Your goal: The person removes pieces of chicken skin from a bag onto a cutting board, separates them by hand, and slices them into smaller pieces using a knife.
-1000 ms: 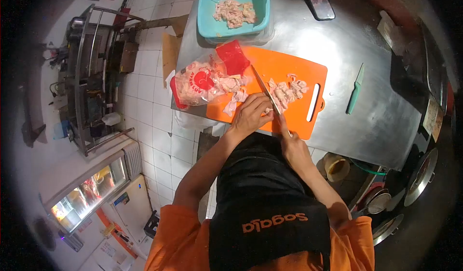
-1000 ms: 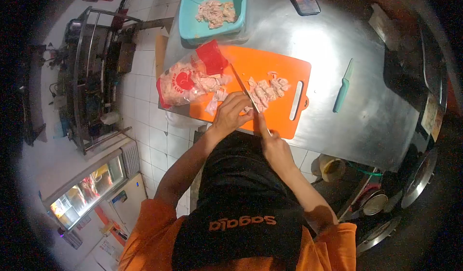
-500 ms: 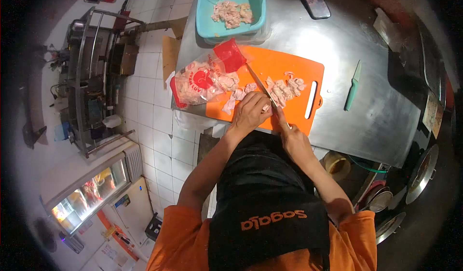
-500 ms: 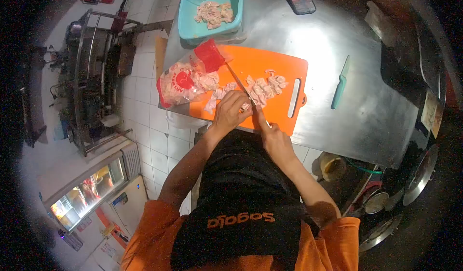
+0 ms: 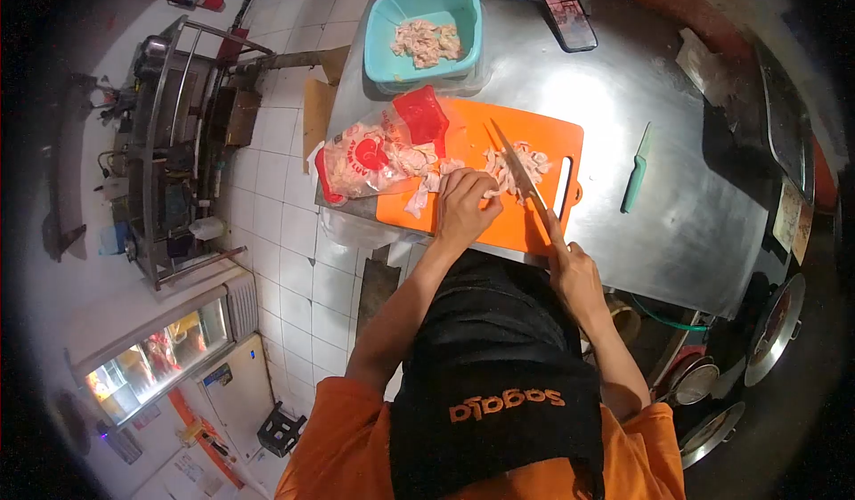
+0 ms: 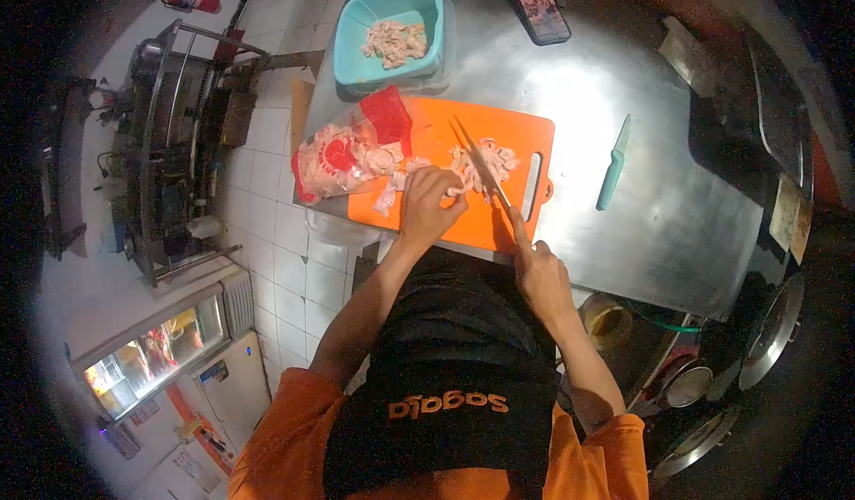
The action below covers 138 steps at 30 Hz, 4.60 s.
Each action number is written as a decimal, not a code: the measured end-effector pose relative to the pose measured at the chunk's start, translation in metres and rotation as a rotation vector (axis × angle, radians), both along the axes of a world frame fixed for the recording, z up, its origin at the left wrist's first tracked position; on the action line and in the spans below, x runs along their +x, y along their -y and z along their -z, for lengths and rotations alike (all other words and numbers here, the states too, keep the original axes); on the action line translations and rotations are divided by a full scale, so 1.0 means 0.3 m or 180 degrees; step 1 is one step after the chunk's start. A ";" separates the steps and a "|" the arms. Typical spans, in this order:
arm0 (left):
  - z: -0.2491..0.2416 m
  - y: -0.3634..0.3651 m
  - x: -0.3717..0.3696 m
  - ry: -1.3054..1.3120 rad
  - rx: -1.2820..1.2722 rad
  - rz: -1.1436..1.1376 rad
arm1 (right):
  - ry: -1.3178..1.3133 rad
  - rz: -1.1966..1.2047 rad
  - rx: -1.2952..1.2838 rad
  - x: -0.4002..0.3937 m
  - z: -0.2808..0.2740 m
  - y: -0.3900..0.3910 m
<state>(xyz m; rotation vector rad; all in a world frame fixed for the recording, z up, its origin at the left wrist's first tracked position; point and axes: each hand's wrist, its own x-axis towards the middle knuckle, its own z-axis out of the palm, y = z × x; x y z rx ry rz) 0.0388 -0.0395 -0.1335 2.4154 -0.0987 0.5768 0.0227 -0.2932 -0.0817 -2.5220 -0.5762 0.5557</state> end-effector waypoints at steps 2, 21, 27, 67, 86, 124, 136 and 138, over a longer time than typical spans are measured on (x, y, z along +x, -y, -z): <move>-0.001 0.005 -0.027 -0.0114 -0.0301 -0.0134 | -0.0037 -0.0039 0.0031 0.014 -0.053 0.005; 0.064 -0.022 0.057 0.0050 0.0102 0.0419 | -0.0308 -0.0240 0.0277 -0.055 0.069 -0.068; 0.047 -0.011 0.053 0.0081 -0.0245 0.0270 | -0.0292 -0.0264 0.0142 -0.053 0.030 -0.067; 0.045 -0.123 -0.027 -0.0341 -0.0371 0.0627 | -0.0413 -0.0062 0.0208 -0.221 0.048 -0.090; -0.032 -0.133 -0.018 -0.1031 -0.1160 -0.0645 | -0.0400 -0.0385 -0.0158 -0.238 -0.009 0.086; -0.020 0.138 0.178 -0.0368 0.0847 0.0320 | -0.0328 0.0718 0.0917 0.146 -0.111 0.180; -0.142 -0.017 0.230 -0.0571 -0.3474 -0.0611 | 0.0008 0.1222 0.1180 0.151 -0.079 0.207; -0.293 -0.110 0.293 -0.0068 -0.4133 -0.0678 | 0.0027 0.1248 0.1140 0.151 -0.075 0.218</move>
